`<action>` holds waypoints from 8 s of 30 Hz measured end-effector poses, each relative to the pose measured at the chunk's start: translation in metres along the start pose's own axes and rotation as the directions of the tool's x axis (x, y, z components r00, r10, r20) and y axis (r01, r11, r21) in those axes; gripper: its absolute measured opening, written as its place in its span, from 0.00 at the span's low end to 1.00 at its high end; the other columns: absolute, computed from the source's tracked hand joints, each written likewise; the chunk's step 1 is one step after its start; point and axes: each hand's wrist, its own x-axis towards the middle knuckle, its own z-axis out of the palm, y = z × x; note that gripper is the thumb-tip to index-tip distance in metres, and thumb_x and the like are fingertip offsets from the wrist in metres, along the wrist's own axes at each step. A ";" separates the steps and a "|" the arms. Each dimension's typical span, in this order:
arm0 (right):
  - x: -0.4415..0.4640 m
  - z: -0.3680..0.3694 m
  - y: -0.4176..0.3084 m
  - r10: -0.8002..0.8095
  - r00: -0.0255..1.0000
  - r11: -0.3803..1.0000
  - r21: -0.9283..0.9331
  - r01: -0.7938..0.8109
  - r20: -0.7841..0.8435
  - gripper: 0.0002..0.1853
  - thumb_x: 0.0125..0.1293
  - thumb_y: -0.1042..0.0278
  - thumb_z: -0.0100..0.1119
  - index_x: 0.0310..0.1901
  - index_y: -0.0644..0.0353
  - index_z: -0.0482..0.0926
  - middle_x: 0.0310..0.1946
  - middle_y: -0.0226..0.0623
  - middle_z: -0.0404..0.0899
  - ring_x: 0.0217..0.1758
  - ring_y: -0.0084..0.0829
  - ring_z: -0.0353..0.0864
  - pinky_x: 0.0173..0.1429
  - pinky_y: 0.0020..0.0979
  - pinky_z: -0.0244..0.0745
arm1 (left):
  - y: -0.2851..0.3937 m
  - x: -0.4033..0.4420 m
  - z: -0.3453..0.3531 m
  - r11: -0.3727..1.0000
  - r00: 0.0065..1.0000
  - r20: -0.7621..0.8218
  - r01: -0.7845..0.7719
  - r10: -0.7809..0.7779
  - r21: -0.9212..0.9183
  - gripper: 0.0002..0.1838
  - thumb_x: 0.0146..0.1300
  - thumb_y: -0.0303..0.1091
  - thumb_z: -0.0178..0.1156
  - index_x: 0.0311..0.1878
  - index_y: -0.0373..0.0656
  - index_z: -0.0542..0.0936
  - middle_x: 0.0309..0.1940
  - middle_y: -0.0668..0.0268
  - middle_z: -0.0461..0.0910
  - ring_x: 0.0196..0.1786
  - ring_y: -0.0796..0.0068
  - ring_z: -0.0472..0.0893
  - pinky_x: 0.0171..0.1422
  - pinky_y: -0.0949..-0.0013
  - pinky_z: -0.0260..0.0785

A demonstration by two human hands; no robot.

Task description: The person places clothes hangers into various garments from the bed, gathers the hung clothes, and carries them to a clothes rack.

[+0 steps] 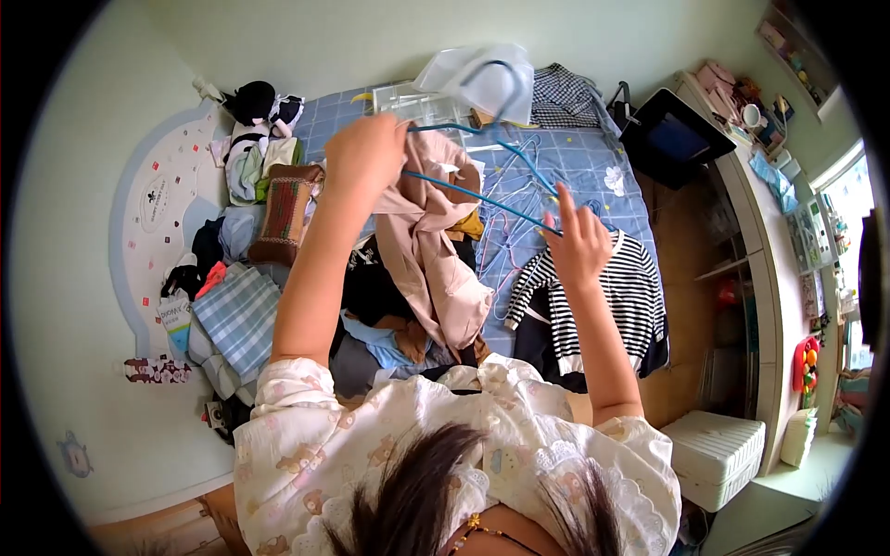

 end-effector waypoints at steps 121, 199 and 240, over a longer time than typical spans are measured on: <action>-0.147 -0.425 0.244 -0.072 0.955 0.841 0.532 -0.097 0.289 0.09 0.51 0.83 0.55 0.36 0.68 0.77 0.25 0.43 0.73 0.25 0.40 0.74 0.31 0.31 0.70 | 0.225 -0.383 -0.026 0.733 0.751 -0.213 -0.659 0.625 -0.171 0.09 0.50 0.33 0.67 0.30 0.45 0.76 0.19 0.66 0.75 0.18 0.67 0.76 0.21 0.65 0.65; -0.237 0.227 -0.283 -0.216 -0.329 -0.224 -0.375 -0.899 0.919 0.34 0.61 0.53 0.64 0.64 0.62 0.65 0.57 0.42 0.72 0.57 0.31 0.72 0.62 0.29 0.65 | -0.158 -0.305 0.331 0.605 0.956 0.285 0.188 0.067 -0.774 0.13 0.42 0.30 0.63 0.34 0.43 0.76 0.37 0.60 0.73 0.45 0.56 0.72 0.49 0.55 0.65; 0.023 0.016 -0.192 -0.528 -0.110 0.639 0.308 -0.705 0.842 0.31 0.66 0.37 0.50 0.36 0.66 0.78 0.31 0.32 0.77 0.39 0.22 0.72 0.46 0.28 0.68 | -0.153 -0.175 0.030 0.489 0.784 0.167 -0.191 0.598 -0.851 0.17 0.46 0.23 0.56 0.43 0.34 0.74 0.37 0.53 0.78 0.44 0.55 0.79 0.49 0.62 0.70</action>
